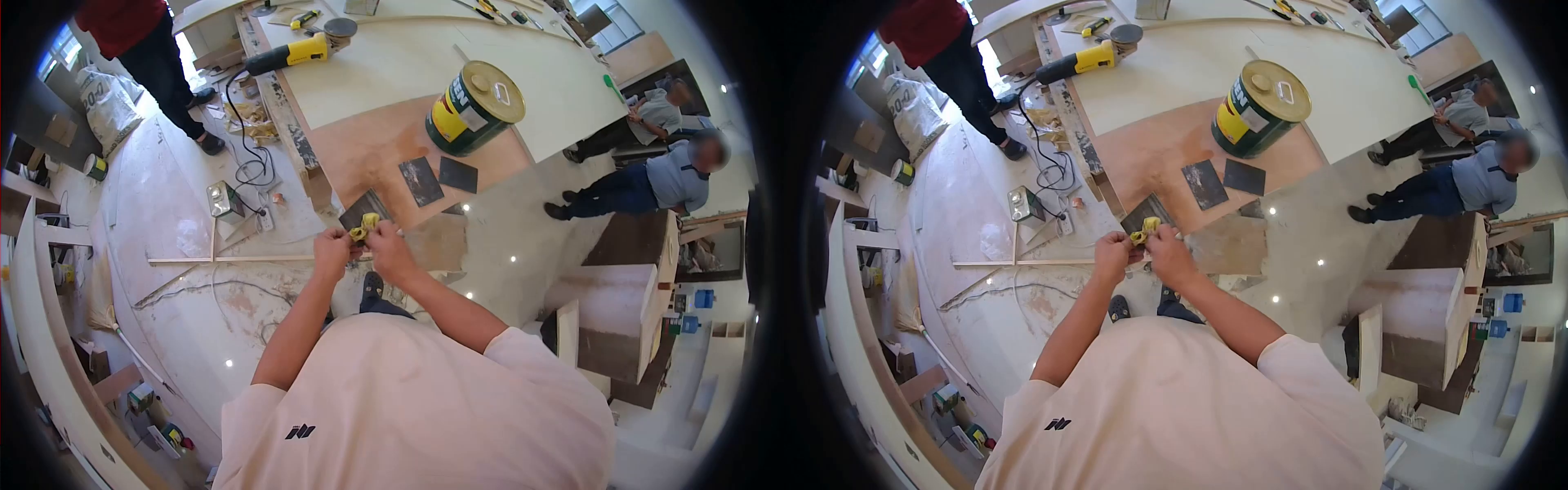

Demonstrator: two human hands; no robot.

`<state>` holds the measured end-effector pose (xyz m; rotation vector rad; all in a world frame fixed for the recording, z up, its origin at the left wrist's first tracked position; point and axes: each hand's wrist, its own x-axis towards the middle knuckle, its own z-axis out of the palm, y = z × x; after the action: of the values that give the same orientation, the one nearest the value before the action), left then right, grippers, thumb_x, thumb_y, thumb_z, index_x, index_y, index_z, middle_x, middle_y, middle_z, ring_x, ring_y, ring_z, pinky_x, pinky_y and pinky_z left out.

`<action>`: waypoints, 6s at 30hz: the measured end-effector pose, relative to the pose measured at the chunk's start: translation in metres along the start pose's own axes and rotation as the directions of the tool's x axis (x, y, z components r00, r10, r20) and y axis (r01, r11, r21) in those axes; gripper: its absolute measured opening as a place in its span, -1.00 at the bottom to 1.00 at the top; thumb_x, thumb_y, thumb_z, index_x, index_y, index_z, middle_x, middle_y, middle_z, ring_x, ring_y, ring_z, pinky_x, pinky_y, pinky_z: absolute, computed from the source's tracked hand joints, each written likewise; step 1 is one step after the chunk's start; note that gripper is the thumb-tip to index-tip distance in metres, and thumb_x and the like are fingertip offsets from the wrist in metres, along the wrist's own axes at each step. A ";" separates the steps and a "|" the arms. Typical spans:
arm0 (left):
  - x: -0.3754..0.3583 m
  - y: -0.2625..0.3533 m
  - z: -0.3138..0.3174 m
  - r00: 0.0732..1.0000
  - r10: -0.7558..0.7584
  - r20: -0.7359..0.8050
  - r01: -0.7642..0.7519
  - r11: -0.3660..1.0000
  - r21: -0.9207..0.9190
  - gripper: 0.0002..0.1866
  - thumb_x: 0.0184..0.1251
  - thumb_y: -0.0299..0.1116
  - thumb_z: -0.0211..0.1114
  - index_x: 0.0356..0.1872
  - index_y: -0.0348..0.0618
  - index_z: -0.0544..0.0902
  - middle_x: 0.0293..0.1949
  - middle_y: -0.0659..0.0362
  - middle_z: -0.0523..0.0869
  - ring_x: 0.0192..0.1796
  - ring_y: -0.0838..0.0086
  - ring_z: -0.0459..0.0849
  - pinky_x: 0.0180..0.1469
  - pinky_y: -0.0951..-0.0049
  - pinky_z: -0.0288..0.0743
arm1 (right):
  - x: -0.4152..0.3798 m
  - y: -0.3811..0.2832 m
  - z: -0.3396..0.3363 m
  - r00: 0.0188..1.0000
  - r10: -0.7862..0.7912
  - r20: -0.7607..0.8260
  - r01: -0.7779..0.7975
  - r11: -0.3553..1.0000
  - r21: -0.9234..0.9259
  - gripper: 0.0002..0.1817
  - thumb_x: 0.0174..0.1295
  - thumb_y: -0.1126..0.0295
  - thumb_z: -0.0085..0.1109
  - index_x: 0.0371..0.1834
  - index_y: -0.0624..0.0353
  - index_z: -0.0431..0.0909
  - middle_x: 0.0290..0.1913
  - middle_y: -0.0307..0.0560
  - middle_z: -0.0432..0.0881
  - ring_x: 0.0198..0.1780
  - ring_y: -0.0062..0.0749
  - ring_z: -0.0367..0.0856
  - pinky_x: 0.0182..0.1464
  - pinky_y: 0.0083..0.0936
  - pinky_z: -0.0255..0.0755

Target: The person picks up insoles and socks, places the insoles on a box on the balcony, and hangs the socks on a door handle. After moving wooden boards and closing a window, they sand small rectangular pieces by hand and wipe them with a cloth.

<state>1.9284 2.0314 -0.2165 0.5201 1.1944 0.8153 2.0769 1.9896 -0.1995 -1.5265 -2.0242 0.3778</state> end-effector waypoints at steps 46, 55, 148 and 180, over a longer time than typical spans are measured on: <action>0.008 0.009 0.011 0.985 0.165 -0.050 -0.151 0.964 0.221 -0.80 0.19 -0.51 0.40 -0.46 -0.25 0.50 -0.55 0.16 0.61 -0.55 0.52 0.59 -0.51 0.52 0.54 | 0.045 0.020 -0.001 0.996 -0.052 -0.071 0.052 0.999 0.010 -0.92 0.15 0.45 0.08 -0.42 0.16 0.57 -0.24 0.07 0.58 -0.21 0.08 0.59 -0.20 -0.13 0.49; 0.011 0.006 0.009 0.991 0.121 -0.060 -0.106 0.973 0.204 -0.79 0.19 -0.54 0.39 -0.48 -0.23 0.48 -0.56 0.16 0.61 -0.58 0.51 0.57 -0.53 0.49 0.53 | 0.019 0.028 -0.023 0.987 0.138 -0.083 -0.138 0.990 0.005 -0.88 0.06 0.54 0.10 -0.34 0.16 0.59 -0.19 0.08 0.55 -0.14 0.06 0.60 -0.13 -0.13 0.49; -0.204 -0.022 -0.187 0.716 0.339 -0.610 -0.577 0.779 -0.245 -0.83 0.32 -0.39 0.33 -0.20 -0.28 0.61 -0.35 0.22 0.71 -0.33 0.57 0.67 -0.21 0.52 0.59 | 0.053 -0.184 0.056 0.796 -0.201 0.571 -0.182 0.821 0.542 -0.75 0.23 0.39 0.29 -0.18 0.40 0.63 -0.37 -0.17 0.67 -0.33 -0.59 0.54 -0.23 -0.58 0.43; -0.551 -0.184 -0.519 0.349 0.054 -0.936 -0.245 0.969 -0.035 -0.75 0.26 -0.25 0.38 -0.25 -0.23 0.63 -0.38 0.11 0.73 -0.30 0.30 0.71 -0.18 0.27 0.62 | -0.093 -0.643 0.356 0.440 -0.327 0.836 -0.378 0.777 0.503 -0.84 0.33 0.41 0.13 -0.10 0.20 0.59 -0.24 -0.20 0.68 -0.34 -0.51 0.63 -0.33 -0.52 0.56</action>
<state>1.4067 1.4548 -0.1785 -0.0727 2.1393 1.4695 1.3792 1.7430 -0.1620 -0.8988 -2.1389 2.0883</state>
